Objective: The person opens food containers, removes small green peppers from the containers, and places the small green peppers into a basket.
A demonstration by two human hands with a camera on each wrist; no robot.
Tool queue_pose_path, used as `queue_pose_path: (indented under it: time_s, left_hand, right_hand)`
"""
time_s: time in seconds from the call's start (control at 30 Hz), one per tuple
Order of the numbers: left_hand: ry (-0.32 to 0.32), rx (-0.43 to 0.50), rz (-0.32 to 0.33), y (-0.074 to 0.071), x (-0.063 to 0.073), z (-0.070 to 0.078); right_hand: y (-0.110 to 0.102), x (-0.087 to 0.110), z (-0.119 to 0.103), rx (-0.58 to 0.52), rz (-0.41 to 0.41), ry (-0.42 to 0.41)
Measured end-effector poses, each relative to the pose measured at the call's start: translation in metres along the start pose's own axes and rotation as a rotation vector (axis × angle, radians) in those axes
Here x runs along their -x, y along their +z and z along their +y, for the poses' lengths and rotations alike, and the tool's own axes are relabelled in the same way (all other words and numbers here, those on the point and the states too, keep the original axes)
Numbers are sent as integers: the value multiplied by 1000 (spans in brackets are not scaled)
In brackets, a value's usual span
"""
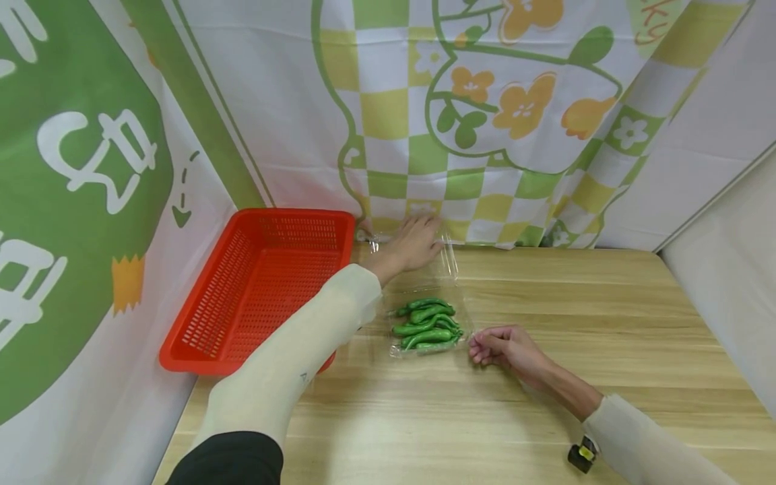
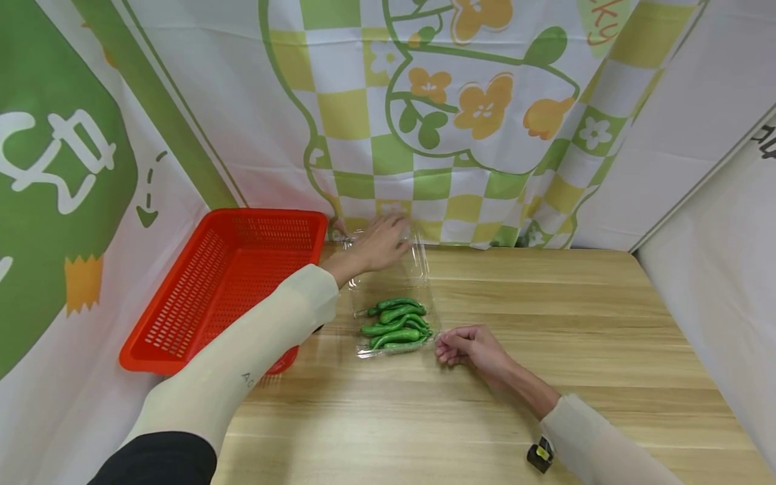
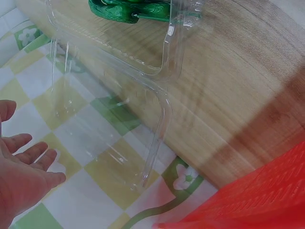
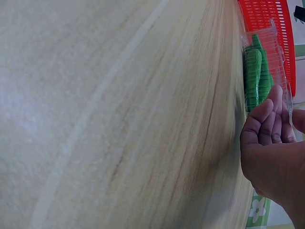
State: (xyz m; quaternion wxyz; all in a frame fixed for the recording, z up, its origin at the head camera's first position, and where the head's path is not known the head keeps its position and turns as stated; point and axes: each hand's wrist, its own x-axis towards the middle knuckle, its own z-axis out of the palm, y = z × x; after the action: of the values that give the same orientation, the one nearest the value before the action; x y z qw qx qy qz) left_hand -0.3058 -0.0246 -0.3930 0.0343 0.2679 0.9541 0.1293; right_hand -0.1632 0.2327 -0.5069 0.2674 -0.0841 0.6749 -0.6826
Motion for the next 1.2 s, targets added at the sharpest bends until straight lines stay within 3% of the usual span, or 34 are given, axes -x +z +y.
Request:
queue_pose_path:
  time_s: [0.37, 0.7, 0.83, 1.03, 1.2]
  left_hand:
    - [-23, 1, -59, 2, 10, 2]
    - [15, -13, -19, -1, 31, 22]
    - [16, 2, 3, -3, 41, 30]
    - [11, 17, 35, -8, 55, 37]
    - [16, 14, 49, -12, 65, 39]
  right_hand:
    - [2, 1, 2, -4, -12, 21]
    - [1, 1, 1, 28, -12, 0]
    - [4, 0, -4, 90, 28, -3]
    - [11, -3, -11, 237, 170, -11]
    - [13, -9, -12, 284, 243, -33]
